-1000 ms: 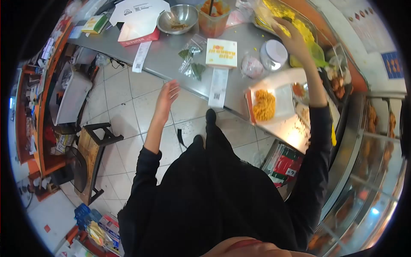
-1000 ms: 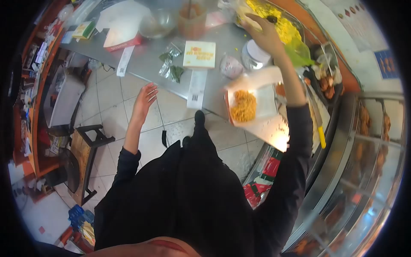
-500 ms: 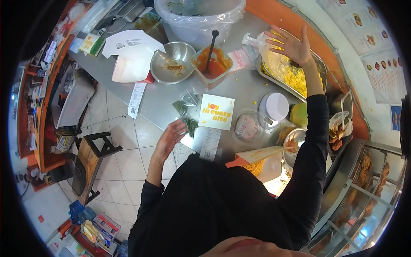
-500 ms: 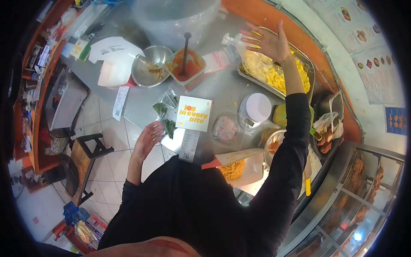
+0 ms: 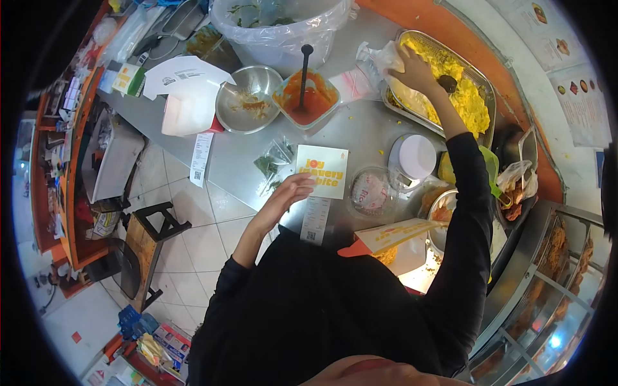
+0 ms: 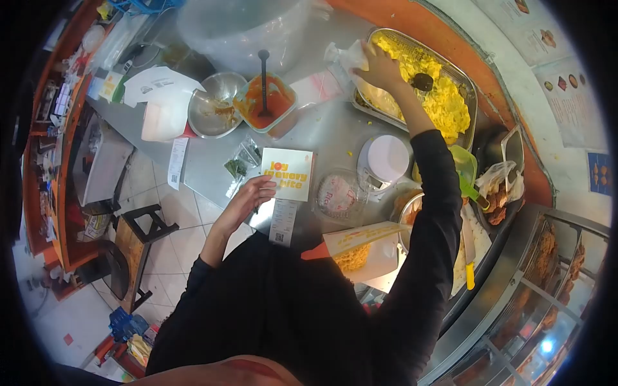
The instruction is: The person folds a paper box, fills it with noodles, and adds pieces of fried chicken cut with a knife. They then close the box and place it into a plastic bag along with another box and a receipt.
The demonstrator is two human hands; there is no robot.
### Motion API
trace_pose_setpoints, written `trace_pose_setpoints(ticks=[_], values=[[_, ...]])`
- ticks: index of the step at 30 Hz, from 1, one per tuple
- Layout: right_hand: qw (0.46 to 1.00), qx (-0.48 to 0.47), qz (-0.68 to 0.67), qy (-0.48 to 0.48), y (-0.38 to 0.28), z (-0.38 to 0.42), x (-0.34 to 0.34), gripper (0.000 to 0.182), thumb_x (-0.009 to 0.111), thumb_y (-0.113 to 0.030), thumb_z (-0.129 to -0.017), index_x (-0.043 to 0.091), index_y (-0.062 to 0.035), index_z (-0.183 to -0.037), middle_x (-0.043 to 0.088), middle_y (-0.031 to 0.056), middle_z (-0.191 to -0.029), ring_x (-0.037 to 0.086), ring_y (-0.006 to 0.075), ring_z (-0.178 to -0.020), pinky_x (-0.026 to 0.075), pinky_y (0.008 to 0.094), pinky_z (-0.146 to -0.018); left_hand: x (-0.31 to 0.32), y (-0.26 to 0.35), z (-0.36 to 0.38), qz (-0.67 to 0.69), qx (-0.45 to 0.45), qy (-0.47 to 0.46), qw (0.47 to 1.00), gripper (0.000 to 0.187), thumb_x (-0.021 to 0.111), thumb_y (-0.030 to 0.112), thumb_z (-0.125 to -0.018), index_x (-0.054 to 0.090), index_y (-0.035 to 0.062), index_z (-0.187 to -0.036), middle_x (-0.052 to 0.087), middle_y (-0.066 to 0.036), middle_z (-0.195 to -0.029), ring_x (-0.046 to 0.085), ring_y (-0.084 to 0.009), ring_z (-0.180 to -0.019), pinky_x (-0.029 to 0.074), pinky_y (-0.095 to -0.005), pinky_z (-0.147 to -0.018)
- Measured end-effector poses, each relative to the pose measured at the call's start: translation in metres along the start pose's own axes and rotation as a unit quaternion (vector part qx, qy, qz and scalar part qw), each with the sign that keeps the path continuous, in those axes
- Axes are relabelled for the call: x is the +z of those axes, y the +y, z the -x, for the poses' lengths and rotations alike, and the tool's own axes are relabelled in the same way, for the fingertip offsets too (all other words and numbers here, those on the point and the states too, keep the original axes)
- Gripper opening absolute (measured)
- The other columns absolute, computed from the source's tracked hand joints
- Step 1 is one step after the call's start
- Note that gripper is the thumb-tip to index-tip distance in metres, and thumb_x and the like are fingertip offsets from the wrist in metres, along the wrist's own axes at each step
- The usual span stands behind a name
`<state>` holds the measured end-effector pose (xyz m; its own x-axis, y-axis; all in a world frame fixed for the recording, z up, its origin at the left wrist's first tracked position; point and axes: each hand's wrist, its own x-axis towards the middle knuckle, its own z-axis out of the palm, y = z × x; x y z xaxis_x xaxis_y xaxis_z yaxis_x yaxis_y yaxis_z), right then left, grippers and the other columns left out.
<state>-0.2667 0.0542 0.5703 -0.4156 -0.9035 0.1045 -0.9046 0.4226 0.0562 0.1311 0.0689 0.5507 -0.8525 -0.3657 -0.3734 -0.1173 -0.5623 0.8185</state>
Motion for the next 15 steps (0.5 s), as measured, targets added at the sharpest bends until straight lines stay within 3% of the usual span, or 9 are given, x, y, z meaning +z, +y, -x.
trace_pose_setpoints(ticks=[1, 3, 4, 8, 10, 13, 15], values=[[1.0, 0.0, -0.001, -0.002, 0.002, -0.001, -0.002, 0.047, 0.043, -0.04, -0.08, 0.041, -0.0146, -0.119, 0.04, 0.0132, -0.123, 0.037, 0.0266, -0.114, 0.033, 0.0376, -0.09, 0.004, 0.001, -0.003, -0.013, 0.0, -0.014, 1.0, 0.05, 0.036, 0.039, -0.086, 0.033, 0.0032, -0.121, 0.044, -0.01, -0.113, 0.044, -0.0187, -0.103, 0.032, -0.0311, -0.091], [0.982, 0.004, -0.139, -0.126, 0.01, -0.006, -0.011, 0.039, 0.043, -0.038, -0.081, 0.053, -0.0114, -0.106, 0.053, 0.0145, -0.106, 0.05, 0.0264, -0.098, 0.04, 0.0348, -0.081, 0.01, 0.003, -0.009, -0.013, 0.006, -0.016, 1.0, 0.047, 0.035, 0.036, -0.087, 0.034, 0.0028, -0.12, 0.045, -0.01, -0.111, 0.046, -0.0184, -0.101, 0.034, -0.0307, -0.089], [0.983, -0.002, -0.178, -0.035, 0.008, 0.004, -0.021, 0.036, 0.044, -0.036, -0.081, 0.059, -0.007, -0.096, 0.058, 0.0166, -0.089, 0.056, 0.0289, -0.084, 0.044, 0.0349, -0.072, 0.012, 0.005, -0.013, -0.007, 0.0, -0.017, 1.0, 0.045, 0.036, 0.035, -0.087, 0.035, 0.0031, -0.119, 0.046, -0.01, -0.111, 0.046, -0.0181, -0.101, 0.034, -0.0309, -0.088], [0.964, -0.056, -0.261, 0.017, -0.009, 0.062, -0.09, 0.03, 0.045, -0.029, -0.083, 0.058, -0.0054, -0.096, 0.058, 0.0171, -0.087, 0.055, 0.0305, -0.082, 0.043, 0.0336, -0.069, 0.033, 0.017, -0.035, -0.014, 0.0, -0.041, 0.999, 0.041, 0.036, 0.032, -0.088, 0.035, 0.004, -0.117, 0.047, -0.01, -0.109, 0.047, -0.0175, -0.099, 0.036, -0.0306, -0.086], [0.951, -0.073, -0.281, 0.104, -0.028, 0.099, -0.116, 0.028, 0.043, -0.024, -0.086, 0.057, -0.0042, -0.1, 0.059, 0.0143, -0.089, 0.057, 0.023, -0.079, 0.043, 0.0298, -0.07, 0.058, 0.034, -0.042, -0.009, 0.031, -0.027, 0.999, 0.042, 0.037, 0.034, -0.087, 0.034, 0.0048, -0.117, 0.047, -0.01, -0.109, 0.048, -0.0174, -0.097, 0.037, -0.0317, -0.085], [0.926, -0.064, -0.346, 0.133, -0.078, 0.161, -0.154, 0.02, 0.049, -0.015, -0.082, 0.058, -0.0025, -0.095, 0.058, 0.016, -0.09, 0.055, 0.0299, -0.083, 0.042, 0.0317, -0.073, 0.102, 0.059, -0.038, 0.095, 0.088, -0.015, 0.992, 0.042, 0.048, 0.029, -0.084, 0.033, 0.0074, -0.116, 0.045, -0.009, -0.104, 0.048, -0.0161, -0.095, 0.042, -0.029, -0.077], [0.933, -0.066, -0.327, 0.139, -0.099, 0.2, -0.156, 0.022, 0.05, -0.013, -0.081, 0.055, -0.0021, -0.099, 0.057, 0.0152, -0.093, 0.055, 0.0284, -0.085, 0.042, 0.0315, -0.075, 0.124, 0.065, -0.027, 0.103, 0.147, 0.04, 0.983, 0.035, 0.051, 0.022, -0.082, 0.038, 0.0068, -0.112, 0.049, -0.008, -0.094, 0.05, -0.0139, -0.089, 0.045, -0.027, -0.071]])
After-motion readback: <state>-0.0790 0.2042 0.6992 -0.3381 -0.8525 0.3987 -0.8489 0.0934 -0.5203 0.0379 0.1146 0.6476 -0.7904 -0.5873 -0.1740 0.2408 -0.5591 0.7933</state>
